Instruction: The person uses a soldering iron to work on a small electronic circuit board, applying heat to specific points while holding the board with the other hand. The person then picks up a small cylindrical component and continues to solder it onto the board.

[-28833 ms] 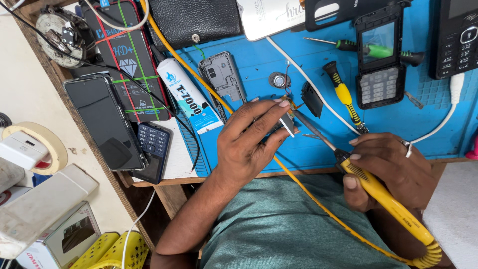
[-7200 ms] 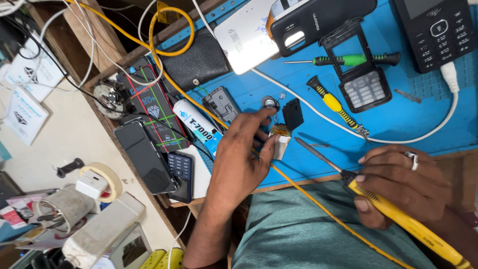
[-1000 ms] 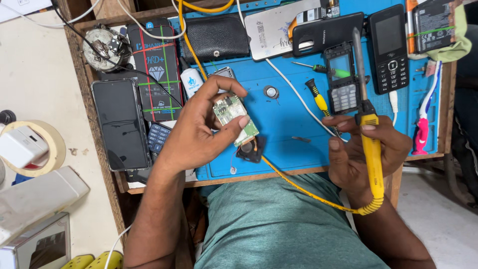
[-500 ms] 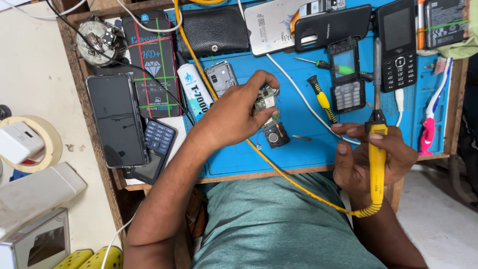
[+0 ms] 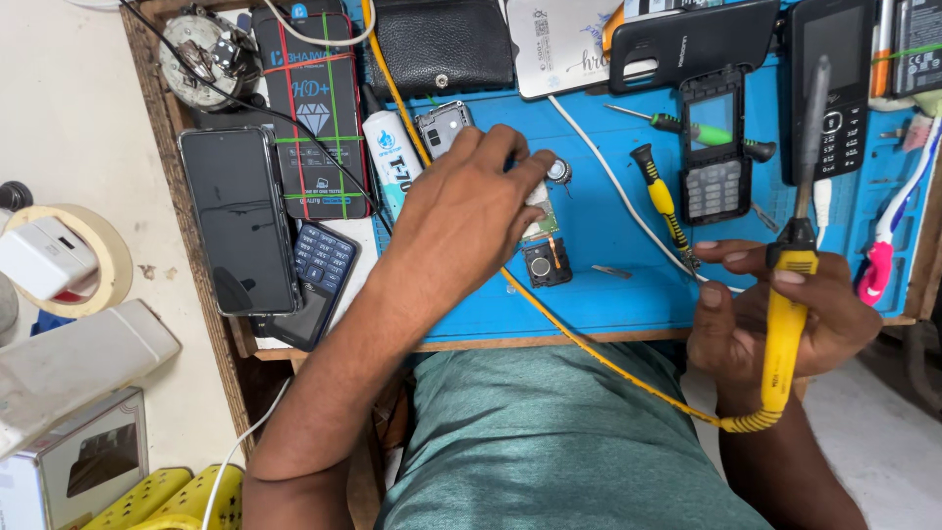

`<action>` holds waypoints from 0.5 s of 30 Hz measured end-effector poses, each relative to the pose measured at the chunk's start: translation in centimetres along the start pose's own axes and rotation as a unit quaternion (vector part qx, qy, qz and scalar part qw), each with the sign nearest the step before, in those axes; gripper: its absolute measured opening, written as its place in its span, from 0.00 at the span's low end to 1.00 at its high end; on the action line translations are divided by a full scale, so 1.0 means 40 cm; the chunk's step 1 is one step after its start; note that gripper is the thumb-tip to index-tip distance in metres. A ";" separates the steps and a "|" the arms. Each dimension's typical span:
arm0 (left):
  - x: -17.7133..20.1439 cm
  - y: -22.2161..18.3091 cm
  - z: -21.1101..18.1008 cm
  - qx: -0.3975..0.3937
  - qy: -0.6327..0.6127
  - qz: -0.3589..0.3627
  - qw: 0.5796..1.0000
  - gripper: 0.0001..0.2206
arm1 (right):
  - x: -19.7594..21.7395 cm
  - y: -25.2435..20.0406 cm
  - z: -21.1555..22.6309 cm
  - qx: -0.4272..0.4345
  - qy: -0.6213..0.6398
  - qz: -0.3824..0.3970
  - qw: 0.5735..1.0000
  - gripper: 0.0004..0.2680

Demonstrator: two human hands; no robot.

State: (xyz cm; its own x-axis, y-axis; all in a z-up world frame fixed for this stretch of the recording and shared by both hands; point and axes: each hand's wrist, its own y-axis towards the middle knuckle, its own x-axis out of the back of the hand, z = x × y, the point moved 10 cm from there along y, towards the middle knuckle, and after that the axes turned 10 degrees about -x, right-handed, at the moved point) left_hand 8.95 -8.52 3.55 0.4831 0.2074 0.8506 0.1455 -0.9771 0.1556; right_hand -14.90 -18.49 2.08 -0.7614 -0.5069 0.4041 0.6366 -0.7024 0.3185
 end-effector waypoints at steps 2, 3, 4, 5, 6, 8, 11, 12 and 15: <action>0.006 -0.004 0.009 -0.004 -0.017 -0.015 1.000 0.18 | 0.003 0.003 -0.002 0.007 -0.004 0.006 1.000 0.15; 0.009 -0.007 0.013 -0.007 -0.025 -0.022 0.999 0.17 | 0.004 0.006 -0.003 0.014 -0.010 0.009 1.000 0.15; 0.014 -0.012 0.013 -0.013 -0.026 -0.029 0.999 0.17 | 0.004 0.006 -0.004 0.013 -0.013 0.010 1.000 0.15; 0.020 -0.016 0.014 -0.020 -0.027 -0.037 0.999 0.17 | 0.005 0.008 -0.007 0.013 -0.015 0.010 1.000 0.15; 0.026 -0.020 0.014 -0.028 -0.028 -0.045 0.998 0.17 | 0.007 0.007 -0.011 0.005 -0.015 0.007 1.000 0.15; 0.026 -0.029 0.023 -0.013 -0.049 -0.044 0.998 0.16 | 0.014 0.008 -0.020 -0.008 -0.026 0.001 1.000 0.14; 0.035 -0.037 0.034 -0.005 -0.051 -0.063 0.997 0.15 | 0.018 0.005 -0.024 -0.013 -0.051 0.001 0.999 0.15; 0.039 -0.041 0.039 -0.004 -0.047 -0.073 0.996 0.14 | 0.015 -0.002 -0.020 -0.009 -0.053 0.009 0.999 0.15; 0.042 -0.049 0.036 -0.035 -0.024 -0.079 0.996 0.18 | 0.010 -0.015 -0.019 -0.016 -0.030 0.018 0.999 0.16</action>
State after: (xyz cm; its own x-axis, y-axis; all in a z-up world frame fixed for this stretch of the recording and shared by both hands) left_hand 10.70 -6.17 3.94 0.4991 0.3600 0.7882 0.1629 -0.9324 0.3227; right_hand -15.68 -18.64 1.39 -0.7289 -0.5024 0.4650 0.6583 -0.7008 0.2748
